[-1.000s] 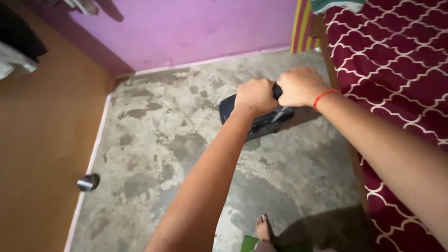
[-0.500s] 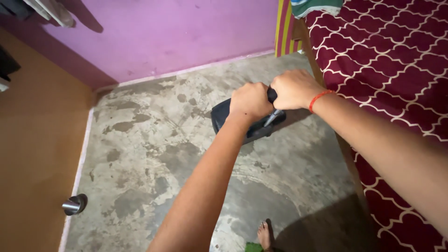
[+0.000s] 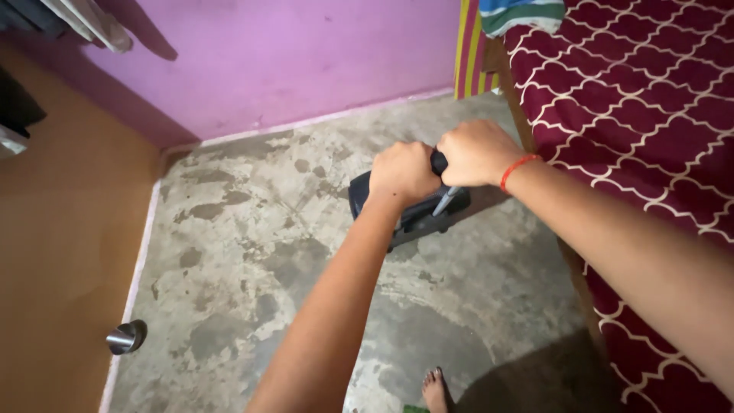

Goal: The recorder is unpacking a small black suitcase on a bed, removing clothes.

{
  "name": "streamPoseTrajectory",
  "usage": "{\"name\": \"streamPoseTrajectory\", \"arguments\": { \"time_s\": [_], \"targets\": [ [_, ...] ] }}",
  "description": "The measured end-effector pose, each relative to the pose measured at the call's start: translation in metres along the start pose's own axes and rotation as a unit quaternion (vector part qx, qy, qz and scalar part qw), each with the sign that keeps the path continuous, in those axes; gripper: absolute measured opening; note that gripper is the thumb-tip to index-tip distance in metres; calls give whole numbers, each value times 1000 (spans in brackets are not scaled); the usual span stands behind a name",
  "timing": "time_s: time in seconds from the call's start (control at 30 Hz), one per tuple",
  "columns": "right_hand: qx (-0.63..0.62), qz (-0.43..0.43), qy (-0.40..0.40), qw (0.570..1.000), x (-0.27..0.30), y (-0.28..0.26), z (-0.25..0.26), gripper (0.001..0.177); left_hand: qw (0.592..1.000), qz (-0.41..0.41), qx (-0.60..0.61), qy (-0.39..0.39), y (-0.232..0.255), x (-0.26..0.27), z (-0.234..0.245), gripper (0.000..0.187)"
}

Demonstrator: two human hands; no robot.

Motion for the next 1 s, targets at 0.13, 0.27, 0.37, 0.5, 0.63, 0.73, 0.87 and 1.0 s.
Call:
{"name": "streamPoseTrajectory", "arguments": {
  "time_s": [0.13,0.27,0.37,0.5,0.63,0.73,0.87,1.0],
  "targets": [
    [-10,6,-7,1000,1,12,-2,23,1000,13,-10,-8,10,1,-11,28],
    [5,28,-56,998,7,11,-3,22,998,59,15,16,16,8,-13,29],
    [8,52,-65,997,12,14,-8,23,996,89,18,25,19,14,-21,30],
    [-1,83,-90,992,36,17,-13,24,995,97,3,21,36,28,-44,31],
    [19,103,-132,986,63,31,-29,26,992,127,23,-4,62,46,-68,34],
    [34,126,-120,984,82,49,-43,25,990,137,37,3,83,51,-87,33],
    [30,143,-106,984,117,70,-57,22,989,132,67,9,111,59,-120,34],
    [35,155,-121,980,144,81,-61,19,991,121,57,7,133,69,-146,28]
  ]
}}
Point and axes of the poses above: each hand's wrist, its own x-axis away from the middle knuckle, its own z-axis out of the back of the hand, y = z × x, the point moved 9 cm from there along -x, towards the middle knuckle, and after that the axes turned 5 degrees about x, right-handed, at the moved point
